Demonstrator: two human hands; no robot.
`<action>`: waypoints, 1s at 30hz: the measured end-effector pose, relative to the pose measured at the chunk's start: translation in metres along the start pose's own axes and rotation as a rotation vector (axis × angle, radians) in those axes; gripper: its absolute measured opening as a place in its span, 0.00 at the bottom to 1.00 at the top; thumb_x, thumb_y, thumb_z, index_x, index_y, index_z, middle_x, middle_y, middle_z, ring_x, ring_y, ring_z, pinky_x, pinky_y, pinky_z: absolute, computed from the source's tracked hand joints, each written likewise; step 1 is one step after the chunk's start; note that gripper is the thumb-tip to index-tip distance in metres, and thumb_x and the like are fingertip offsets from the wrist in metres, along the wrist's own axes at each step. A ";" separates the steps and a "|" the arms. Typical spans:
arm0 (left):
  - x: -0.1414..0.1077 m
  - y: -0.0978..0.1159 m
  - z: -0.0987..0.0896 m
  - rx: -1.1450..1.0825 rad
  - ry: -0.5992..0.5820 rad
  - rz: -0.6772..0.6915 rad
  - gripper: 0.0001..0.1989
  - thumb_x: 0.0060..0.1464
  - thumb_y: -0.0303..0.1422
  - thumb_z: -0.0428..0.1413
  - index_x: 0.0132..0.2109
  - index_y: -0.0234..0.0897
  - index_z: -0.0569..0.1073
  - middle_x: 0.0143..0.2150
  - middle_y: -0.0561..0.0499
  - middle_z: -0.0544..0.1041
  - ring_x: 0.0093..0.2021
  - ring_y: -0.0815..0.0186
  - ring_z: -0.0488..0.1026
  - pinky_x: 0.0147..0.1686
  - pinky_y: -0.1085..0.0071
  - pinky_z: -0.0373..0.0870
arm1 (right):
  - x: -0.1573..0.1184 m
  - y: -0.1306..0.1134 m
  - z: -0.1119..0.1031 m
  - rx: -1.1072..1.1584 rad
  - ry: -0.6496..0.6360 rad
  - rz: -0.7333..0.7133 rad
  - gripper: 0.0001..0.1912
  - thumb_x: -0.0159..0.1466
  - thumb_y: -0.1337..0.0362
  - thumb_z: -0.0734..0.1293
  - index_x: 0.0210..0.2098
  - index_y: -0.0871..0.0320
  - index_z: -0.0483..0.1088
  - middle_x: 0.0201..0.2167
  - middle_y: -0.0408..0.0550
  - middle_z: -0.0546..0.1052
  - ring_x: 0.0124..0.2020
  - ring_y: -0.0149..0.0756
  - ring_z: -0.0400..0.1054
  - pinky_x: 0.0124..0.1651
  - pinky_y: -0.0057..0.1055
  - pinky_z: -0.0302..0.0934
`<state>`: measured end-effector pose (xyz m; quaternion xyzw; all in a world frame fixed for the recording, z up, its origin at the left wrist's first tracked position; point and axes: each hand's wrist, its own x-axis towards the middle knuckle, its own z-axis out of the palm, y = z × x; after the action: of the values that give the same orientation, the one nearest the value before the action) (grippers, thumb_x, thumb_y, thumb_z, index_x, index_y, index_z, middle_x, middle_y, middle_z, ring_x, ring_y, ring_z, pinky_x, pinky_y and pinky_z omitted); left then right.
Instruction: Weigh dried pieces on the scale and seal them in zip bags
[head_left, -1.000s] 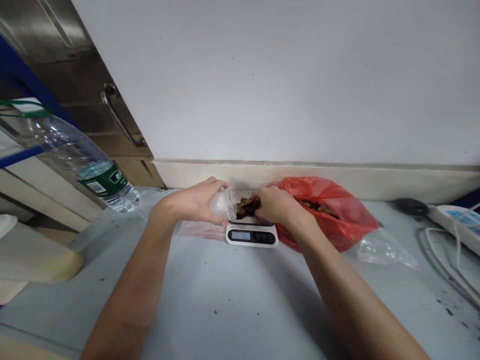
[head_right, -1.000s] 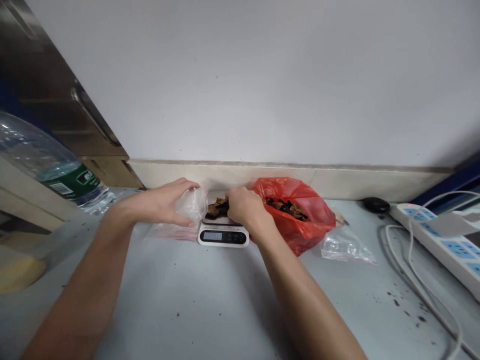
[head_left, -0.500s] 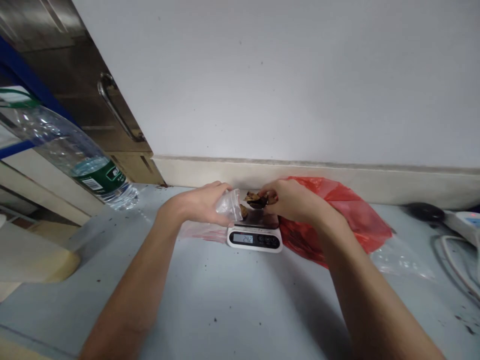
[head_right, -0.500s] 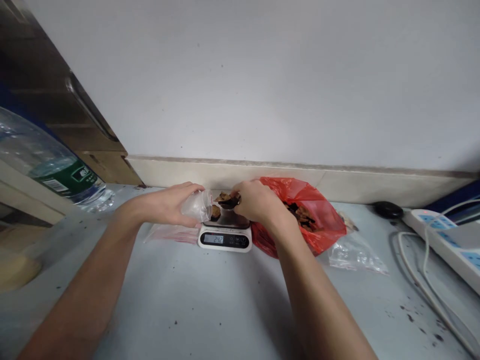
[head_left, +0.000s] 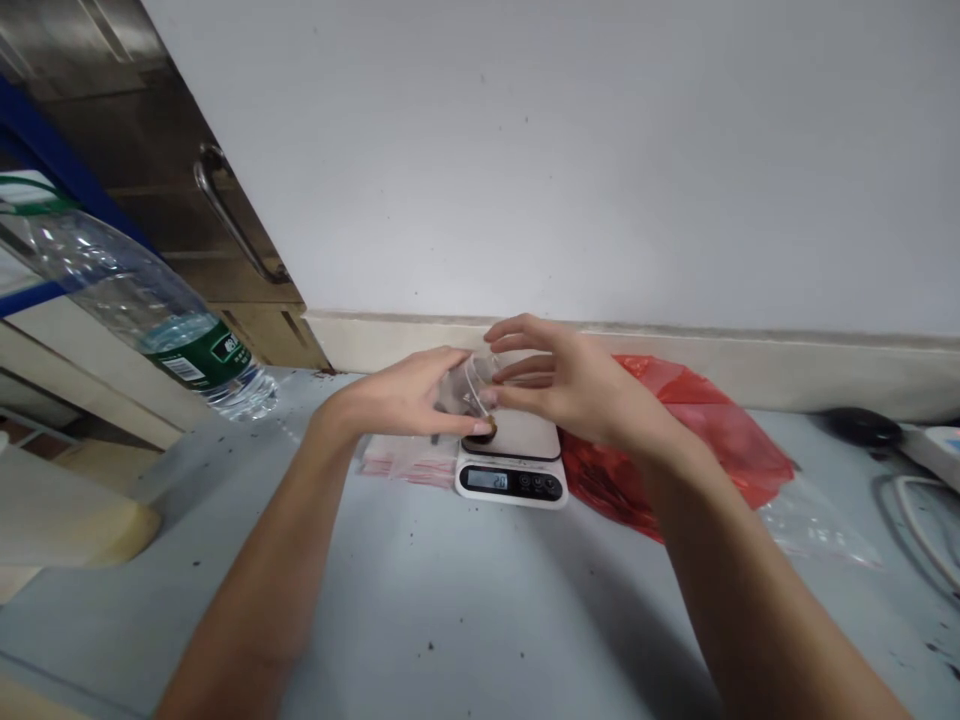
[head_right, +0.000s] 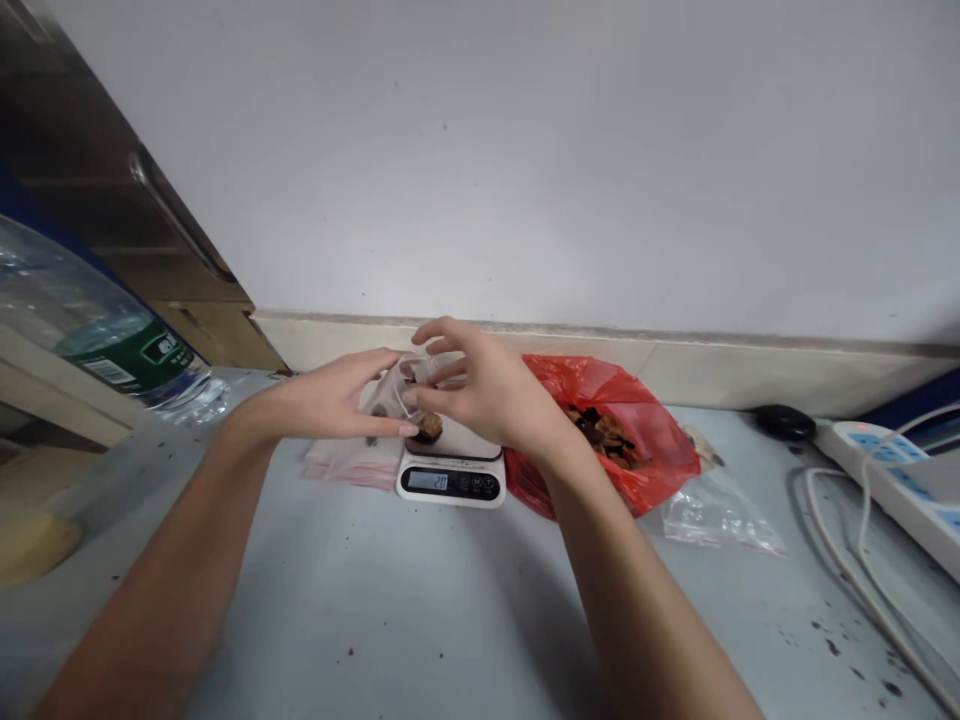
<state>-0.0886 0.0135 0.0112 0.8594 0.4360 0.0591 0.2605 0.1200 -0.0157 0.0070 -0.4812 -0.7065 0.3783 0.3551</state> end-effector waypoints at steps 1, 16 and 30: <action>-0.002 -0.001 -0.003 -0.004 0.008 -0.016 0.38 0.51 0.57 0.60 0.62 0.39 0.69 0.64 0.40 0.74 0.61 0.48 0.72 0.58 0.59 0.68 | 0.001 0.003 -0.001 0.079 0.035 -0.008 0.19 0.59 0.65 0.73 0.50 0.54 0.72 0.53 0.52 0.79 0.44 0.39 0.78 0.48 0.37 0.72; -0.011 -0.015 -0.012 0.141 -0.013 -0.075 0.40 0.50 0.51 0.60 0.67 0.40 0.68 0.65 0.41 0.73 0.65 0.48 0.69 0.62 0.60 0.64 | 0.015 0.036 0.015 -0.497 -0.224 0.015 0.16 0.58 0.79 0.67 0.39 0.58 0.82 0.39 0.48 0.86 0.39 0.38 0.78 0.45 0.31 0.67; -0.018 -0.004 -0.014 -0.062 0.218 0.204 0.33 0.57 0.48 0.62 0.65 0.40 0.70 0.62 0.41 0.77 0.61 0.52 0.74 0.58 0.58 0.70 | -0.017 0.003 -0.023 -0.111 0.011 -0.388 0.17 0.61 0.68 0.68 0.48 0.51 0.81 0.63 0.52 0.76 0.65 0.51 0.68 0.57 0.47 0.71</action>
<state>-0.1063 0.0069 0.0232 0.8792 0.3701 0.1915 0.2309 0.1455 -0.0266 0.0129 -0.3571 -0.8038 0.2604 0.3981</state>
